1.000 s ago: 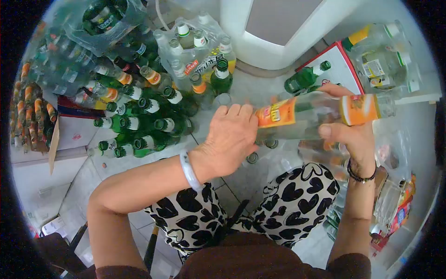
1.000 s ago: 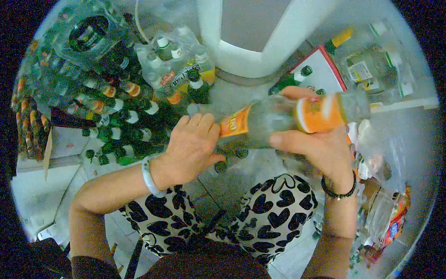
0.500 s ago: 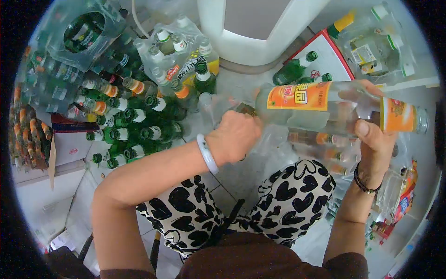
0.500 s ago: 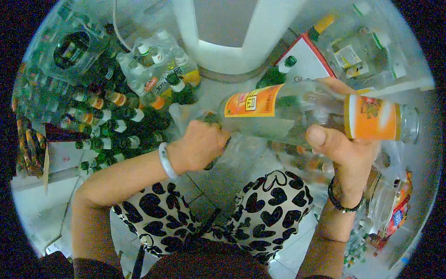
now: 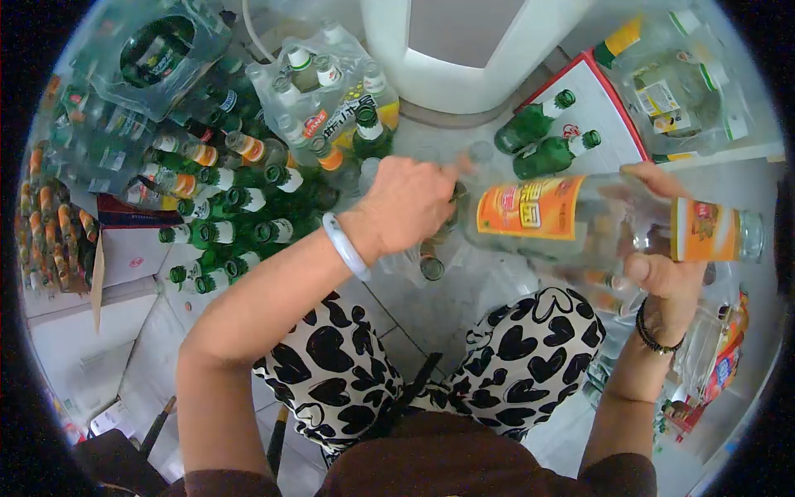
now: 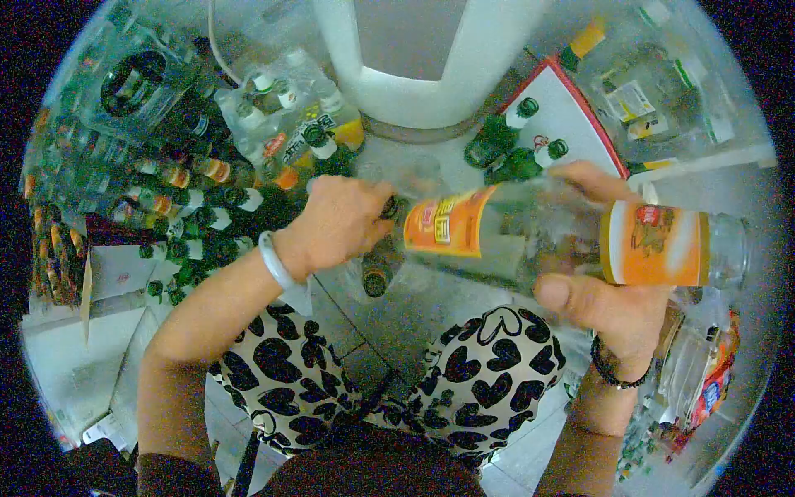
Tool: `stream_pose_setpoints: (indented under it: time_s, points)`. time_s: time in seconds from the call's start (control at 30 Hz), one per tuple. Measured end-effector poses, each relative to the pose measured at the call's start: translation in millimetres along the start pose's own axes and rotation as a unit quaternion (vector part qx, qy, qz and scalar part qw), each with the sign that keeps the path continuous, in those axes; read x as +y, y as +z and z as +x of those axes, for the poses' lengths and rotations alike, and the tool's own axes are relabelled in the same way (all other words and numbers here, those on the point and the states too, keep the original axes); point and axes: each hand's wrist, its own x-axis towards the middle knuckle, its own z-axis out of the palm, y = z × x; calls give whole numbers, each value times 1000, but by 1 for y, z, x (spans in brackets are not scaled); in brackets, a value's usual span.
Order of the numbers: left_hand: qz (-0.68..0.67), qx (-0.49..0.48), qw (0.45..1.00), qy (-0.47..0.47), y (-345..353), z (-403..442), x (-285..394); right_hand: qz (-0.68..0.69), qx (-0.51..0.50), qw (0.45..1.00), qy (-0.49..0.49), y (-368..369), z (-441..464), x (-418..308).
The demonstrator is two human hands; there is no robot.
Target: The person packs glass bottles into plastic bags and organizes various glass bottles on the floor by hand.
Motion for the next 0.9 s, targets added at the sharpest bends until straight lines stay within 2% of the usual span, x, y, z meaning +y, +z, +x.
stream_pose_setpoints:
  time_s: [0.13, 0.17, 0.23, 0.27, 0.43, 0.5, 0.53, 0.6, 0.73, 0.83, 0.9]
  points:
    - [-4, 37, 998, 43, 20, 5, -13, 32, -114, 992, 49, 3, 0, 5]
    - [9, 21, 998, 57, 22, 6, -16, 31, -117, 991, 48, 6, 2, 4]
    - [21, 7, 997, 70, 20, 8, -19, -31, -205, 978, 18, 12, 6, 2]
    - [11, 4, 996, 89, 19, 7, -20, -67, -213, 974, -29, 12, 5, 4]
    - [33, -5, 992, 120, 9, 6, -19, -63, -231, 969, -60, 4, -2, 12]
    - [32, -34, 992, 116, 8, 7, -18, -48, -190, 980, 34, 2, -8, 11]
    - [32, -34, 992, 115, 9, 7, -17, -48, -190, 980, 34, 3, -13, 15]
    - [20, -31, 994, 105, 9, 7, -16, 5, -52, 995, 81, 5, -22, 29]
    - [8, -24, 996, 91, 9, 5, -15, 36, -43, 995, 87, 6, -22, 37]
    - [-25, -23, 998, 49, 7, 4, -11, 56, 2, 991, 124, 13, -16, 32]
    - [-118, 49, 992, -6, -1, -8, -10, 97, 40, 983, 153, 17, -13, 34]
